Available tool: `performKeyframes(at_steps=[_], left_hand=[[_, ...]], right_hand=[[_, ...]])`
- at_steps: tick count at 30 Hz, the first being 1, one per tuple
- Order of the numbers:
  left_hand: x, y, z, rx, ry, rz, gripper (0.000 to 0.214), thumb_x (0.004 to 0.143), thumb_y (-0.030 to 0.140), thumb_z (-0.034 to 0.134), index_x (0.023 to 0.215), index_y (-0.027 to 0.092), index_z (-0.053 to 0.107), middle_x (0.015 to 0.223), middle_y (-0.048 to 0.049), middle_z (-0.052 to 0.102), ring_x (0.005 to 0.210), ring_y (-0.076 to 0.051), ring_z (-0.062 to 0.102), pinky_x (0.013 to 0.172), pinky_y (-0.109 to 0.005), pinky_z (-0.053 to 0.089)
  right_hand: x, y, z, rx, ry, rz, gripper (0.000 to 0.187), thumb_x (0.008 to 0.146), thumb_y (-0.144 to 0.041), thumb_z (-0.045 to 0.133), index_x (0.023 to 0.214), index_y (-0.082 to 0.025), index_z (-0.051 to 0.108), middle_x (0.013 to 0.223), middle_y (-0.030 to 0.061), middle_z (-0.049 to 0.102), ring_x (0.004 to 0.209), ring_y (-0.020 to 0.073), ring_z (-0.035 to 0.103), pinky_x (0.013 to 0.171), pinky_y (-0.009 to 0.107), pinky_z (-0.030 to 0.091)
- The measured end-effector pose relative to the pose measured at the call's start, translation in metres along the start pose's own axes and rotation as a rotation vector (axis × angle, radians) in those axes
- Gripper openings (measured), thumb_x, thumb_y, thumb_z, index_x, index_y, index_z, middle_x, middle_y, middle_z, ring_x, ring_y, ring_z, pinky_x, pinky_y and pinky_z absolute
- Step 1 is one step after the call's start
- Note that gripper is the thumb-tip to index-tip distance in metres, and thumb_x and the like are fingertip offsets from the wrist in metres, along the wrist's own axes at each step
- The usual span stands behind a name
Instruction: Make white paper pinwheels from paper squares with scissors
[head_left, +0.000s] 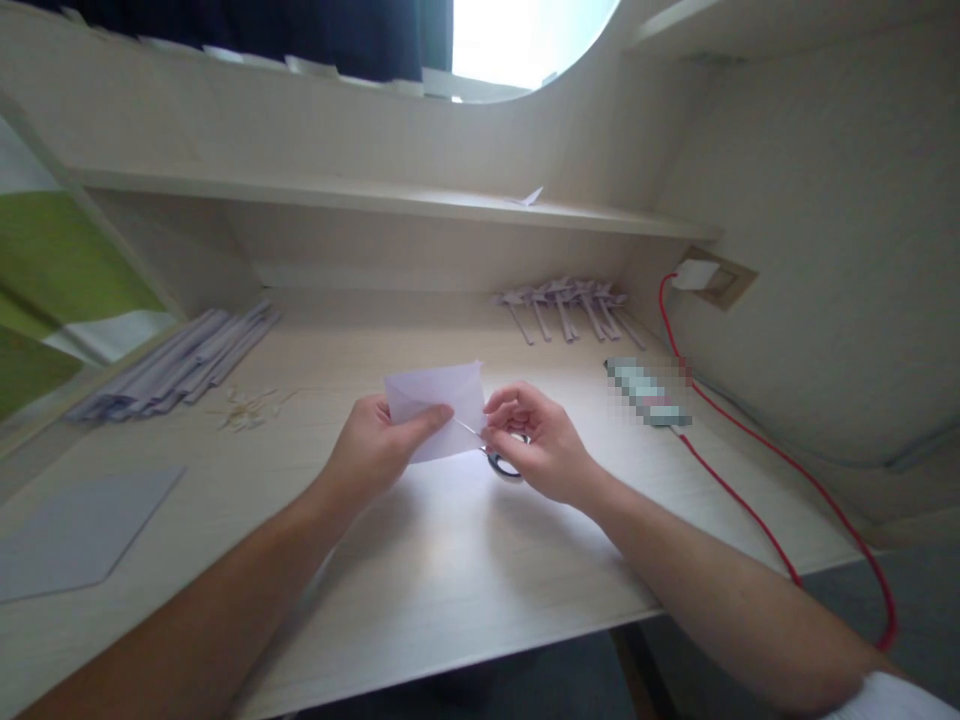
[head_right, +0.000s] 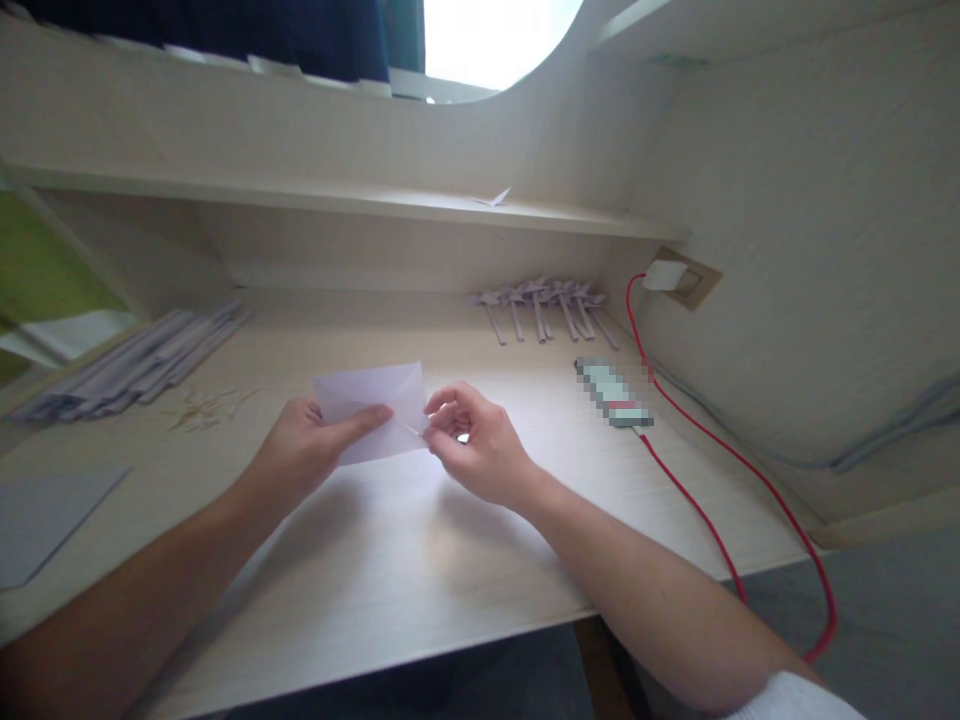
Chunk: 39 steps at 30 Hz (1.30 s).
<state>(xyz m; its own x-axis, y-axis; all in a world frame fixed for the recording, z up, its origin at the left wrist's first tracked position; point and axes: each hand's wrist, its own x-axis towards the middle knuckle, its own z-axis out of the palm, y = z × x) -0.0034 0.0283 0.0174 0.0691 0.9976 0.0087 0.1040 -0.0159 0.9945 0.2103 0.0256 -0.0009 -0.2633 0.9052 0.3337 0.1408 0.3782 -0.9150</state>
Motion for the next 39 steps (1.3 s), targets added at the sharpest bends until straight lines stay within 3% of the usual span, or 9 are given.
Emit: performKeyframes(at_steps=[7, 12, 15, 18, 21, 32, 39], left_hand=[[0.003, 0.001, -0.001, -0.067, -0.04, -0.047, 0.032, 0.07, 0.043, 0.088, 0.088, 0.017, 0.083, 0.09, -0.0097, 0.083, 0.077, -0.025, 0.074, 0.072, -0.031, 0.057], [0.005, 0.002, -0.006, -0.077, 0.11, -0.011, 0.033, 0.069, 0.044, 0.089, 0.085, 0.016, 0.081, 0.086, -0.0077, 0.082, 0.071, -0.023, 0.072, 0.065, -0.028, 0.055], [0.005, 0.005, -0.007, -0.115, 0.206, 0.013, 0.034, 0.069, 0.043, 0.09, 0.088, 0.017, 0.082, 0.09, -0.0071, 0.083, 0.075, -0.024, 0.074, 0.066, -0.028, 0.057], [0.004, 0.008, -0.007, -0.2, 0.207, 0.038, 0.032, 0.069, 0.04, 0.091, 0.091, 0.019, 0.082, 0.092, -0.0055, 0.083, 0.078, -0.024, 0.075, 0.068, -0.028, 0.059], [0.002, 0.008, -0.006, -0.225, 0.175, 0.056, 0.03, 0.071, 0.038, 0.091, 0.092, 0.019, 0.082, 0.089, -0.0041, 0.082, 0.076, -0.023, 0.074, 0.068, -0.028, 0.059], [0.002, 0.008, -0.008, -0.205, 0.183, 0.029, 0.025, 0.072, 0.036, 0.09, 0.091, 0.022, 0.082, 0.09, -0.0012, 0.082, 0.077, -0.022, 0.074, 0.07, -0.028, 0.06], [0.002, 0.008, -0.008, -0.223, 0.205, -0.006, 0.025, 0.07, 0.033, 0.091, 0.09, 0.022, 0.082, 0.092, -0.0009, 0.083, 0.078, -0.02, 0.074, 0.07, -0.025, 0.06]], right_hand=[[0.001, 0.001, 0.002, -0.025, 0.042, -0.005, 0.016, 0.085, -0.019, 0.069, 0.096, -0.021, 0.058, 0.08, -0.0006, 0.072, 0.072, 0.0149, 0.069, 0.067, 0.026, 0.053], [0.008, -0.005, -0.012, -0.516, -0.088, 0.138, 0.007, 0.093, -0.024, 0.062, 0.096, -0.019, 0.066, 0.094, 0.0039, 0.076, 0.082, 0.0144, 0.069, 0.072, 0.024, 0.05], [0.012, -0.005, -0.024, -0.675, -0.178, 0.23, 0.008, 0.085, -0.023, 0.07, 0.089, -0.018, 0.074, 0.09, 0.0057, 0.077, 0.078, 0.0173, 0.067, 0.067, 0.026, 0.044], [0.014, -0.004, -0.03, -0.8, -0.279, 0.298, 0.005, 0.077, -0.022, 0.076, 0.08, -0.018, 0.077, 0.082, 0.0067, 0.077, 0.071, 0.018, 0.064, 0.061, 0.028, 0.037], [0.013, -0.006, -0.028, -0.908, -0.346, 0.343, 0.007, 0.079, -0.024, 0.074, 0.077, -0.019, 0.078, 0.077, 0.006, 0.076, 0.064, 0.0168, 0.06, 0.057, 0.029, 0.031], [0.014, -0.019, -0.026, -1.159, -0.461, 0.359, 0.023, 0.086, -0.04, 0.07, 0.078, -0.02, 0.079, 0.077, 0.0092, 0.076, 0.067, 0.0209, 0.065, 0.056, 0.03, 0.029], [0.012, -0.026, -0.025, -1.225, -0.493, 0.327, 0.021, 0.086, -0.036, 0.069, 0.081, -0.018, 0.079, 0.082, 0.0126, 0.078, 0.072, 0.0242, 0.07, 0.054, 0.031, 0.027]])
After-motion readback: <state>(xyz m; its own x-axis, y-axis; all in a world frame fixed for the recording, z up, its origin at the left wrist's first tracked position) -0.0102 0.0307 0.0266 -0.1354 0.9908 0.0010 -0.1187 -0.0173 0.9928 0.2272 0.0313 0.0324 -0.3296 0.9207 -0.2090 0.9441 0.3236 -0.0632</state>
